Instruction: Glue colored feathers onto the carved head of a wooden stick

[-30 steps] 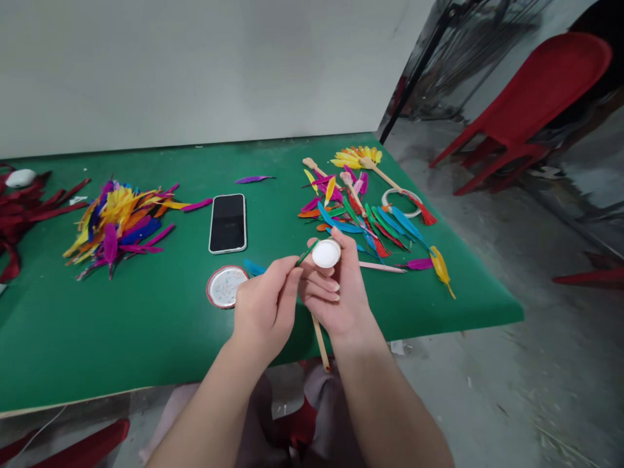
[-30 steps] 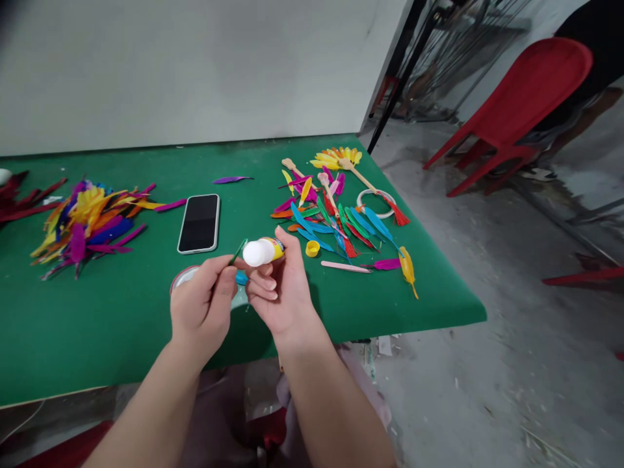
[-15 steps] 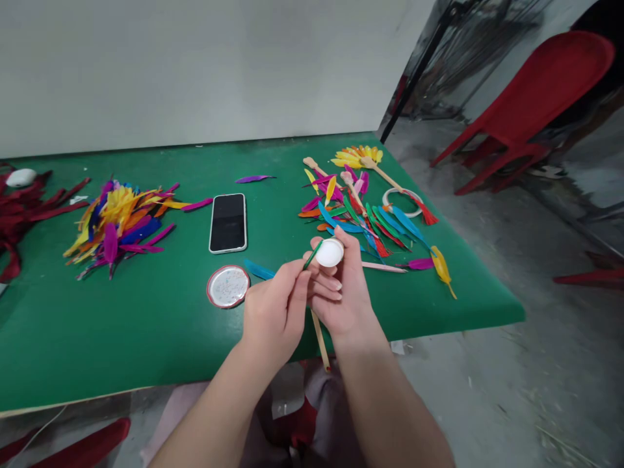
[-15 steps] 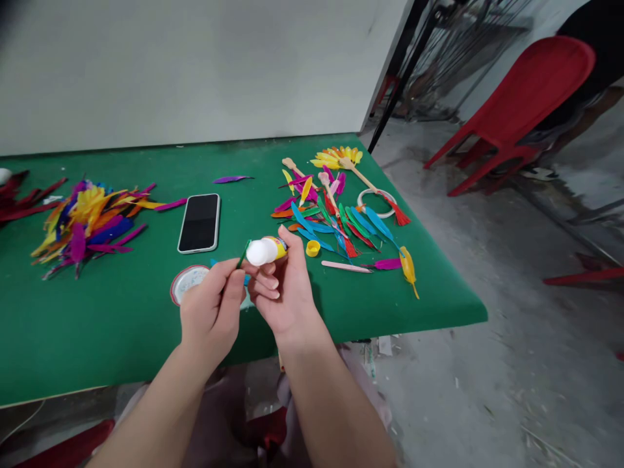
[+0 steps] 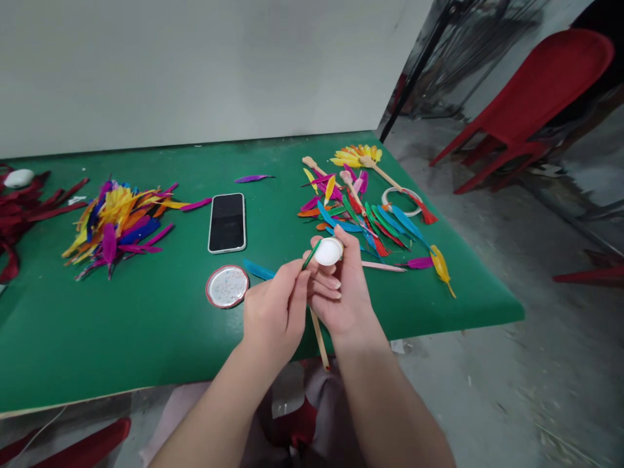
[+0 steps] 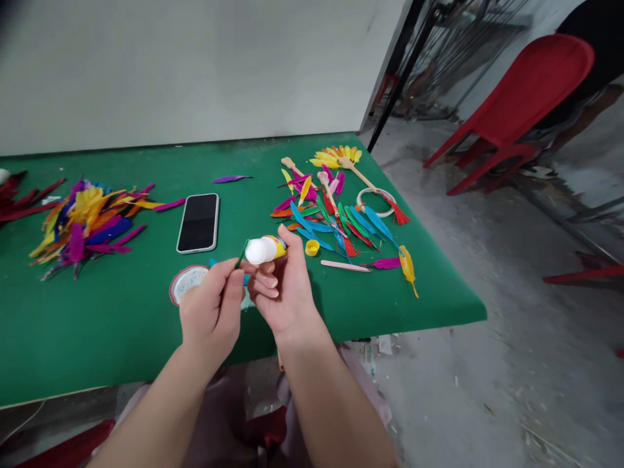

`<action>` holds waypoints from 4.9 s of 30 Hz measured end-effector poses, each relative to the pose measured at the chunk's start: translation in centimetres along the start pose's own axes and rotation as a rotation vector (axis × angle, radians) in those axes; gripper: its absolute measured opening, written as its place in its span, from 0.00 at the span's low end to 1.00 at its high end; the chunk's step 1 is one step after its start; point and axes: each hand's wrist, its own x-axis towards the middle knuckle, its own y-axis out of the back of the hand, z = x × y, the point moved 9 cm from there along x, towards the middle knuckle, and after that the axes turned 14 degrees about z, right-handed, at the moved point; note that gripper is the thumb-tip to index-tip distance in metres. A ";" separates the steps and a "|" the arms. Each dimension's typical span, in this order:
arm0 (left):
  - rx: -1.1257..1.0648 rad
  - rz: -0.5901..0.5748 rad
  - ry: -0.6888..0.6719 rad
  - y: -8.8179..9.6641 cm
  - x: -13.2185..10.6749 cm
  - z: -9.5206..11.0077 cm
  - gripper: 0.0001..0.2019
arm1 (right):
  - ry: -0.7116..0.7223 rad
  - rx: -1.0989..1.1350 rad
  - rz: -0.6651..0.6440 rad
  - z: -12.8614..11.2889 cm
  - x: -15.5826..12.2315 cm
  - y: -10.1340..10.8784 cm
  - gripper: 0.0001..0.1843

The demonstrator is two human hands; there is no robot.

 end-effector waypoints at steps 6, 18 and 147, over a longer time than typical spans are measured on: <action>0.057 0.009 -0.039 0.1 0.1 0.0 0.10 | 0.019 -0.005 -0.006 -0.1 0.0 -0.2 0.25; 0.099 0.038 -0.143 0.5 0.1 0.9 0.09 | 0.016 -0.020 0.019 -0.1 0.0 -0.1 0.24; -0.931 -0.190 0.843 -2.6 -2.0 -3.4 0.13 | 0.307 -0.144 -0.138 -2.7 -0.7 -0.6 0.19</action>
